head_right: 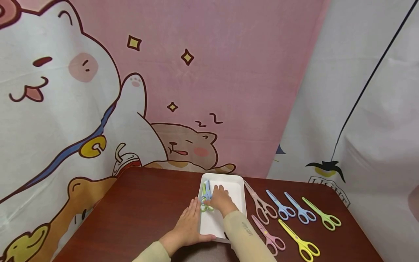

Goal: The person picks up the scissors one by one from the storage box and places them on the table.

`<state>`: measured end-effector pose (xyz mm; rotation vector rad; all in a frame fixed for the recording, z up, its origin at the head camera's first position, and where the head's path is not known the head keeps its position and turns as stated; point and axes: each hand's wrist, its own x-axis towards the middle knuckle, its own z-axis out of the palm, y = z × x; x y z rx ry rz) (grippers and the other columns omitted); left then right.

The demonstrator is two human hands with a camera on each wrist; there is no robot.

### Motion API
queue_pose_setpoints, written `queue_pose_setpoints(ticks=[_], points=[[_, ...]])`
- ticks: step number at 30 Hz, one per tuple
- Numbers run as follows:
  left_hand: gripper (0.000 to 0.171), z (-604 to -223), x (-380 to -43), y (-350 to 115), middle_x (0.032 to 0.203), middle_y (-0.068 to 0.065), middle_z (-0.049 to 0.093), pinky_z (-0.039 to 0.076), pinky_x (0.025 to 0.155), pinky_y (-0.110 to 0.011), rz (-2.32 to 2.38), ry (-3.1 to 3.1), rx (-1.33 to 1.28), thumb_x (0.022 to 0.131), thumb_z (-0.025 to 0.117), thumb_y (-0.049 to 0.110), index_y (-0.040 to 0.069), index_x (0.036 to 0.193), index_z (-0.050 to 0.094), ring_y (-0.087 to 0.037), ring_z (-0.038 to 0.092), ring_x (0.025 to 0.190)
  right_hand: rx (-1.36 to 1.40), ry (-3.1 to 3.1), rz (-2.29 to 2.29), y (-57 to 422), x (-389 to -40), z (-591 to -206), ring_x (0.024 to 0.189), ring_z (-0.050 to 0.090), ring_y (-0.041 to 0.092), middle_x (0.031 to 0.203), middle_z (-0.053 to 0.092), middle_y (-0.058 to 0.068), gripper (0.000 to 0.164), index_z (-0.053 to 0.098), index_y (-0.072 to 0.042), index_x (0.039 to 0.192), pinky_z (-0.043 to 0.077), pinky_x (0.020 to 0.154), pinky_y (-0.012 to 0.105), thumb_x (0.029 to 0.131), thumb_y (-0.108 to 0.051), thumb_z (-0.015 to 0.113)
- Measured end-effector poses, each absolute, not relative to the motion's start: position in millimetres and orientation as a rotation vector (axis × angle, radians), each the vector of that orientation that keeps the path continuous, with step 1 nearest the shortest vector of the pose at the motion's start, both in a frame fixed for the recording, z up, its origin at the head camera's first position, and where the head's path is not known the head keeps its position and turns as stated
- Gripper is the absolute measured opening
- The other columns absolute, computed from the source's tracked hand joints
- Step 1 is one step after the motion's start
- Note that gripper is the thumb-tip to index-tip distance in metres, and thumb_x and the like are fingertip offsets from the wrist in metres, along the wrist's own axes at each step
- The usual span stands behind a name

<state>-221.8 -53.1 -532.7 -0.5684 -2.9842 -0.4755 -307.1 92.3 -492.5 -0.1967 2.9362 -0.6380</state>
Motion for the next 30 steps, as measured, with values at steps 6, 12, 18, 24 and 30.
queue_pose_setpoints(ticks=[6,12,18,24,30], points=[[0.134,-529,-221,-52,0.157,-0.022,0.012,0.027,0.112,-0.046,-0.466,-3.010,-0.564,0.060,0.053,0.088,-0.004,0.149,0.013,-0.034,0.016,0.144,-0.110,2.902,-0.636,86,-311,-496,0.112,0.047,0.045,0.123,0.049,0.030,0.083,0.045,0.012,0.130,0.039,0.098,0.056,0.073,-0.038,0.079],[0.133,-532,-222,-53,0.156,-0.023,0.014,0.027,0.111,-0.049,-0.478,-2.996,-0.563,0.060,0.053,0.088,-0.005,0.148,0.017,-0.036,0.018,0.144,-0.074,2.891,-0.641,76,-310,-495,0.103,0.048,0.040,0.114,0.050,0.028,0.076,0.050,0.012,0.124,0.041,0.095,0.053,0.073,-0.037,0.079],[0.133,-534,-223,-53,0.155,-0.024,0.015,0.028,0.111,-0.049,-0.480,-2.984,-0.563,0.060,0.053,0.088,-0.005,0.148,0.018,-0.036,0.018,0.144,-0.055,2.936,-0.681,68,-309,-497,0.094,0.048,0.036,0.101,0.048,0.023,0.067,0.055,0.012,0.114,0.044,0.086,0.049,0.070,-0.031,0.081],[0.133,-530,-222,-53,0.156,-0.024,0.014,0.029,0.112,-0.045,-0.458,-3.003,-0.558,0.060,0.054,0.087,-0.005,0.148,0.016,-0.033,0.017,0.144,-0.026,2.972,-0.669,64,-311,-502,0.091,0.048,0.035,0.099,0.048,0.022,0.059,0.059,0.011,0.107,0.045,0.084,0.048,0.071,-0.031,0.081],[0.133,-530,-222,-52,0.156,-0.023,0.015,0.030,0.111,-0.045,-0.463,-3.006,-0.557,0.060,0.054,0.087,-0.005,0.148,0.017,-0.032,0.018,0.144,-0.027,3.015,-0.677,64,-311,-505,0.088,0.047,0.035,0.096,0.048,0.021,0.053,0.061,0.010,0.100,0.045,0.080,0.047,0.068,-0.027,0.082]])
